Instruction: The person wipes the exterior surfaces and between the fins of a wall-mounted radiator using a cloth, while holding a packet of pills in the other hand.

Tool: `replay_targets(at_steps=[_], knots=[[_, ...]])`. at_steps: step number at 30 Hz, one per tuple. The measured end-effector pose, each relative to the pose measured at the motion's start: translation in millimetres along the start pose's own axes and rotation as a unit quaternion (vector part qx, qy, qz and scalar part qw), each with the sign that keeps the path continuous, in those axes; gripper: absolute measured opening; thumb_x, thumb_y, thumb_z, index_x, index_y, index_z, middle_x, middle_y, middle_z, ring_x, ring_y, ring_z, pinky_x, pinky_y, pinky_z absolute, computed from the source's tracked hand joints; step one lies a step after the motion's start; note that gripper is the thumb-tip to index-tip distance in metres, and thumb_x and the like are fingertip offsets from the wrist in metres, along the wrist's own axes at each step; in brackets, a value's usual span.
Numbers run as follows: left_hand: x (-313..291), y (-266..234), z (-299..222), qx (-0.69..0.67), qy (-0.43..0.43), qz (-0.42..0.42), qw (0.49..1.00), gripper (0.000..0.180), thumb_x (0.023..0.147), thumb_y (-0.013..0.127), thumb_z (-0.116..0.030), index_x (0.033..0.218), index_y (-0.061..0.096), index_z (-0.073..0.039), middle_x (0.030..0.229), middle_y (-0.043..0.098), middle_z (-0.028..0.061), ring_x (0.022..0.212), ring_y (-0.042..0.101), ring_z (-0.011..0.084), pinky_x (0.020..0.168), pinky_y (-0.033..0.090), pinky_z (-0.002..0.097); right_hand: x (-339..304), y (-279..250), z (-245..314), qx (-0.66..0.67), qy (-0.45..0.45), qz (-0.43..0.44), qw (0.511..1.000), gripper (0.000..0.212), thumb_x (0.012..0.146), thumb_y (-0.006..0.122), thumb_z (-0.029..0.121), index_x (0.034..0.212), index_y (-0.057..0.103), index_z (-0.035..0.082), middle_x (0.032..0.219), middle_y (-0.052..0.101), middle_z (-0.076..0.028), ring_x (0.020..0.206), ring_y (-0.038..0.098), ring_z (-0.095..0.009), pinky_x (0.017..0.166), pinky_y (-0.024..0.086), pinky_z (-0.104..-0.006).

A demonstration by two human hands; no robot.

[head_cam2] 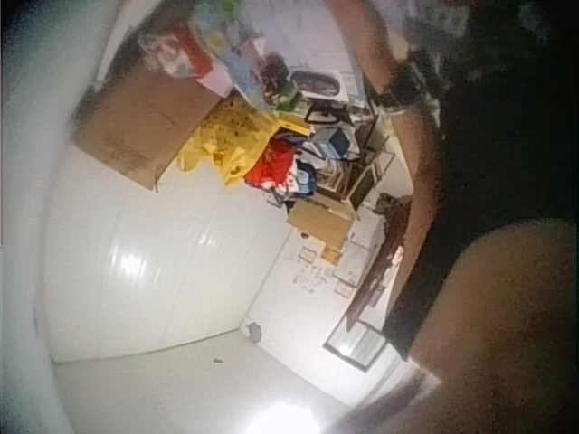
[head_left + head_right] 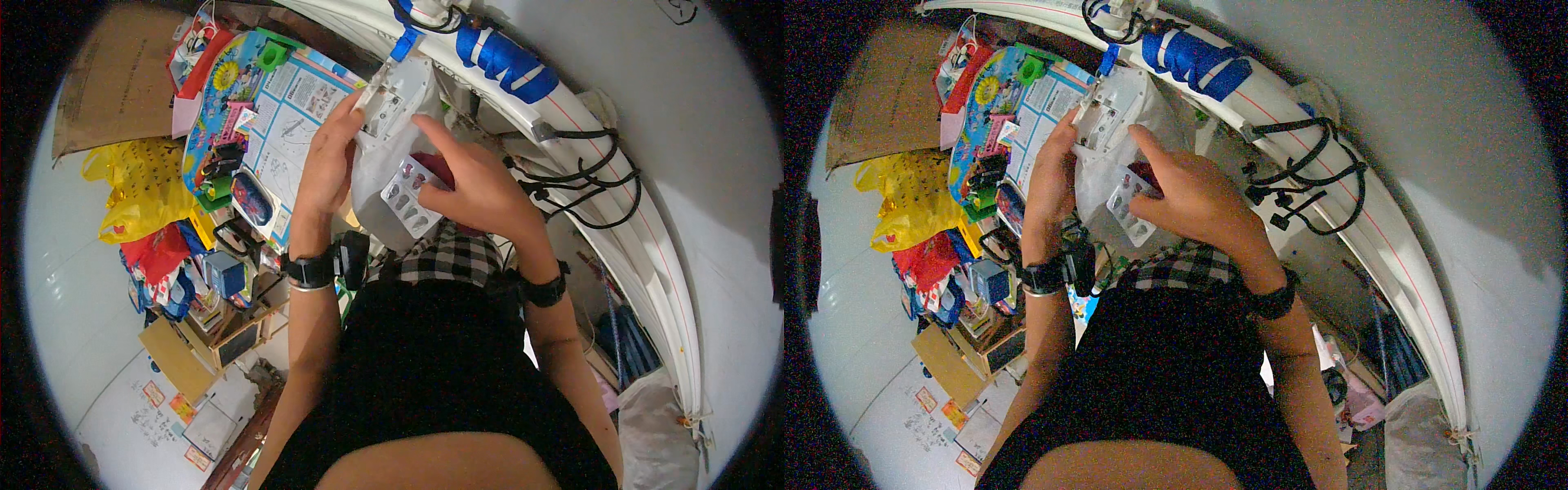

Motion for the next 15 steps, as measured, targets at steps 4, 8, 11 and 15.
replay_targets(at_steps=[4, 8, 11, 15], knots=[[-11.1, 9.8, -6.8, 0.138, 0.074, 0.031, 0.987, 0.039, 0.083, 0.051, -0.01, 0.121, 0.046, -0.002, 0.111, 0.054, 0.0072, 0.094, 0.053, 0.0137, 0.081, 0.043, 0.0261, -8.4, -5.0, -1.0, 0.018, 0.045, 0.023, 0.999, 0.064, 0.069, 0.058, 0.012, 0.127, 0.031, 0.002, 0.08, 0.06, -0.018, 0.07, 0.059, -0.024, 0.068, 0.045, -0.0336], [-16.3, 22.0, -5.4, 0.244, 0.108, -0.002, 0.964, 0.042, 0.077, 0.06, -0.006, 0.118, 0.049, -0.004, 0.107, 0.055, 0.0048, 0.083, 0.052, 0.0107, 0.072, 0.045, 0.0246, -16.4, -5.0, -13.0, 0.029, 0.051, 0.02, 0.998, 0.058, 0.07, 0.059, 0.01, 0.123, 0.038, 0.0, 0.085, 0.06, -0.015, 0.072, 0.058, -0.018, 0.07, 0.045, -0.03], [-16.4, 19.4, -5.9, 0.257, 0.121, -0.003, 0.959, 0.04, 0.078, 0.059, -0.005, 0.117, 0.05, -0.003, 0.106, 0.056, 0.005, 0.082, 0.052, 0.0102, 0.071, 0.045, 0.024, -21.7, -5.3, -16.6, 0.05, 0.056, 0.019, 0.997, 0.051, 0.07, 0.059, 0.009, 0.118, 0.044, -0.002, 0.088, 0.061, -0.013, 0.075, 0.057, -0.015, 0.071, 0.046, -0.028], [-10.7, 8.8, -4.4, 0.193, 0.118, 0.003, 0.974, 0.036, 0.08, 0.058, -0.003, 0.115, 0.052, -0.002, 0.098, 0.059, 0.005, 0.082, 0.053, 0.0096, 0.073, 0.044, 0.0229, -27.4, -1.4, -21.7, 0.154, 0.053, -0.012, 0.986, 0.046, 0.071, 0.06, 0.02, 0.11, 0.051, -0.001, 0.084, 0.062, -0.015, 0.072, 0.061, -0.022, 0.068, 0.047, -0.0333]])
Point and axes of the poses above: each hand's wrist, its own x-axis towards the middle knuckle, its own y-axis out of the palm, z = x × y, the point moved 2 cm from there along x, towards the middle knuckle
